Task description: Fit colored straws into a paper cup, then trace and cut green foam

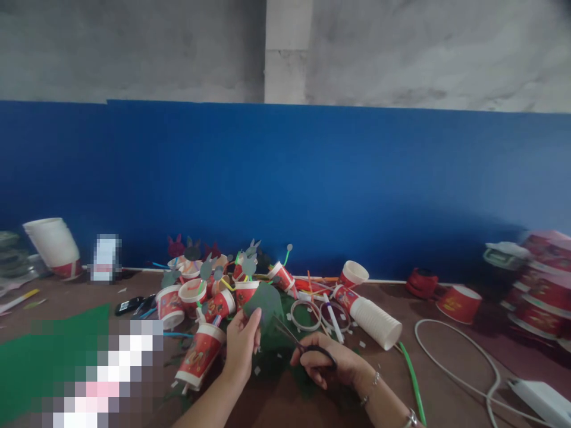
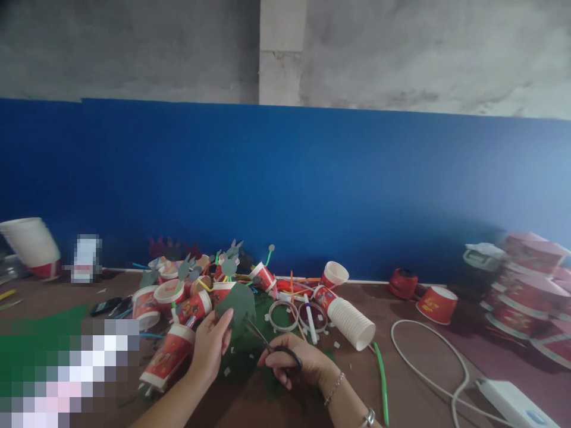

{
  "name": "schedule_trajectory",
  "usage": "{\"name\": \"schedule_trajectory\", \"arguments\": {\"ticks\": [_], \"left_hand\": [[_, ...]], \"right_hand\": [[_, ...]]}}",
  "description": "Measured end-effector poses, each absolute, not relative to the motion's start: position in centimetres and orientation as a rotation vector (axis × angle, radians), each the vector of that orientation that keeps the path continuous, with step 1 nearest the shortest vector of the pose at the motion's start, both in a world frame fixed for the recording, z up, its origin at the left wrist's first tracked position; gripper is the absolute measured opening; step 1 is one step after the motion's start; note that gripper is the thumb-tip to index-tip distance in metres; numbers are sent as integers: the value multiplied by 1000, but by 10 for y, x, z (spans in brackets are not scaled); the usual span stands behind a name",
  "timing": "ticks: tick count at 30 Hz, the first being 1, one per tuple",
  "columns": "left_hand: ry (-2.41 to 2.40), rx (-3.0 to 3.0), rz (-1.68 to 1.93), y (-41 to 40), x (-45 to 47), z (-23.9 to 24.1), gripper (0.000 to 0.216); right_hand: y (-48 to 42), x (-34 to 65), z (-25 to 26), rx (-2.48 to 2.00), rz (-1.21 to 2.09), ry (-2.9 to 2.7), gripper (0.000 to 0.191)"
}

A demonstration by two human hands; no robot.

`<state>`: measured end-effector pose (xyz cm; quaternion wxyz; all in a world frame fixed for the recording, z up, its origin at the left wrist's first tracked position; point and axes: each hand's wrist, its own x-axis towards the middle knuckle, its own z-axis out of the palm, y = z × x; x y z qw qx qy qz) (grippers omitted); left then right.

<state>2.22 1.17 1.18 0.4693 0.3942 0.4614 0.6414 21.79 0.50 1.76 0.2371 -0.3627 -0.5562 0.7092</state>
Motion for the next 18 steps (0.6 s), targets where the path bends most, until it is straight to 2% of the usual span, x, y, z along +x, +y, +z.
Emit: {"name": "schedule_trajectory", "arguments": {"ticks": [7, 18], "left_hand": [[1030, 1084, 1316, 8, 26, 9, 39], [1109, 1141, 1298, 6, 28, 8, 51]], "right_hand": [[7, 211, 14, -1035, 1833, -1539, 32], [7, 209, 10, -1047, 1755, -1596, 30]]}}
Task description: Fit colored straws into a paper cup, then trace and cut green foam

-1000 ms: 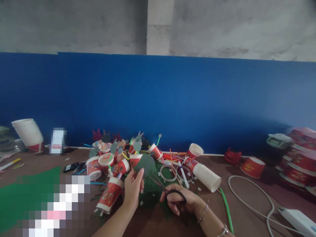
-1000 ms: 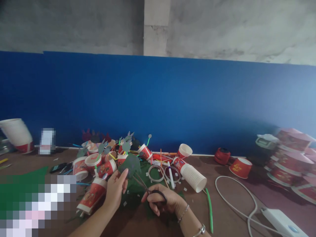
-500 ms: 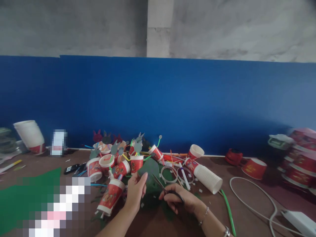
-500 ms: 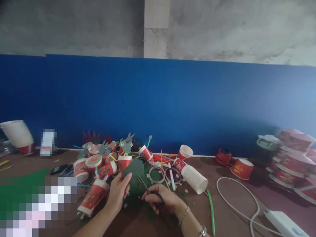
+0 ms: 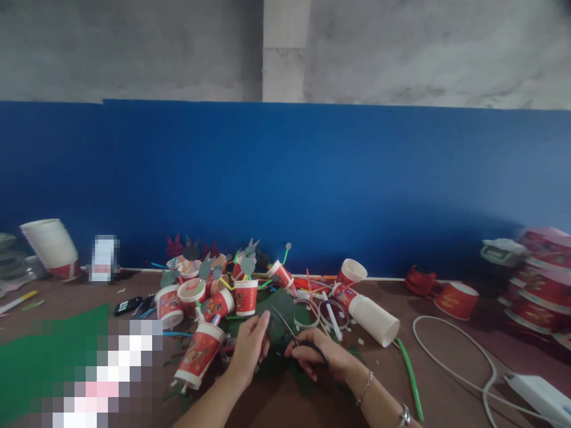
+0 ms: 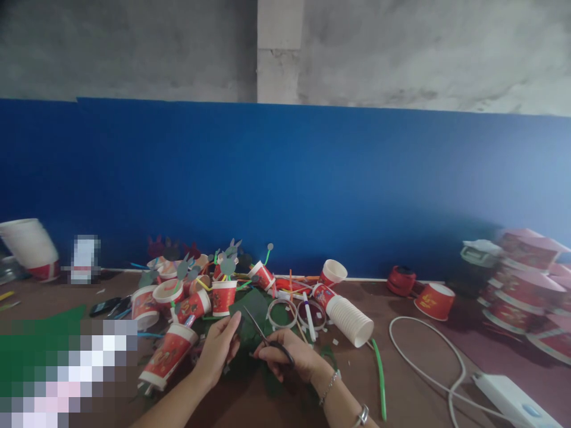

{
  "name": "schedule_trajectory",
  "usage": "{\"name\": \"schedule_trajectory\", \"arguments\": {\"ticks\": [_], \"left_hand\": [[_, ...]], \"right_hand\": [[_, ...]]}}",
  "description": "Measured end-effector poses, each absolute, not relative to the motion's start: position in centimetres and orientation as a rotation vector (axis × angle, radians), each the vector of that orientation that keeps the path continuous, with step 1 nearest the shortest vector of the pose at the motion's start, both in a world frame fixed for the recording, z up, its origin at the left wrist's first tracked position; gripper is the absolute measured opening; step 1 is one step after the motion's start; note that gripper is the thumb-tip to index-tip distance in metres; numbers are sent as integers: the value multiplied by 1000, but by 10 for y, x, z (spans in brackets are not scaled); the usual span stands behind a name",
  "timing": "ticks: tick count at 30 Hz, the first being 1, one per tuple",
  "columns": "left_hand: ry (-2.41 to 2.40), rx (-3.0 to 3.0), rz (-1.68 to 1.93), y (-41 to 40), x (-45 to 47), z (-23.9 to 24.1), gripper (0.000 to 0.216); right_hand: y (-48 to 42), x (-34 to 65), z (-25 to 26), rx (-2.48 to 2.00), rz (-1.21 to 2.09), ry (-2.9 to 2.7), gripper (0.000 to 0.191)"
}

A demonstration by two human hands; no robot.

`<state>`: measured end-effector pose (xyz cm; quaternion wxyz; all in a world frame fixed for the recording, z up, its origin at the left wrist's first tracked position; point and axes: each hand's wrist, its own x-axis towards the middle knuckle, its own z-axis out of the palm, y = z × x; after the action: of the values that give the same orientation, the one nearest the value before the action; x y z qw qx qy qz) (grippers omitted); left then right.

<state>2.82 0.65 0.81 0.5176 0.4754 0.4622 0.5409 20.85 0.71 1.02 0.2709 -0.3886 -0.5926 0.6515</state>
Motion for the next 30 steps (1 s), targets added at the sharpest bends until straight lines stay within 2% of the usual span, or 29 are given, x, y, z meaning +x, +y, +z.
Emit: {"name": "schedule_trajectory", "arguments": {"ticks": [5, 30], "left_hand": [[1181, 1260, 1331, 3, 30, 12, 58], [1267, 1343, 1270, 5, 28, 8, 59]], "right_hand": [[5, 206, 12, -1051, 1769, -1608, 30], [2, 202, 7, -1081, 1777, -1572, 30]]}}
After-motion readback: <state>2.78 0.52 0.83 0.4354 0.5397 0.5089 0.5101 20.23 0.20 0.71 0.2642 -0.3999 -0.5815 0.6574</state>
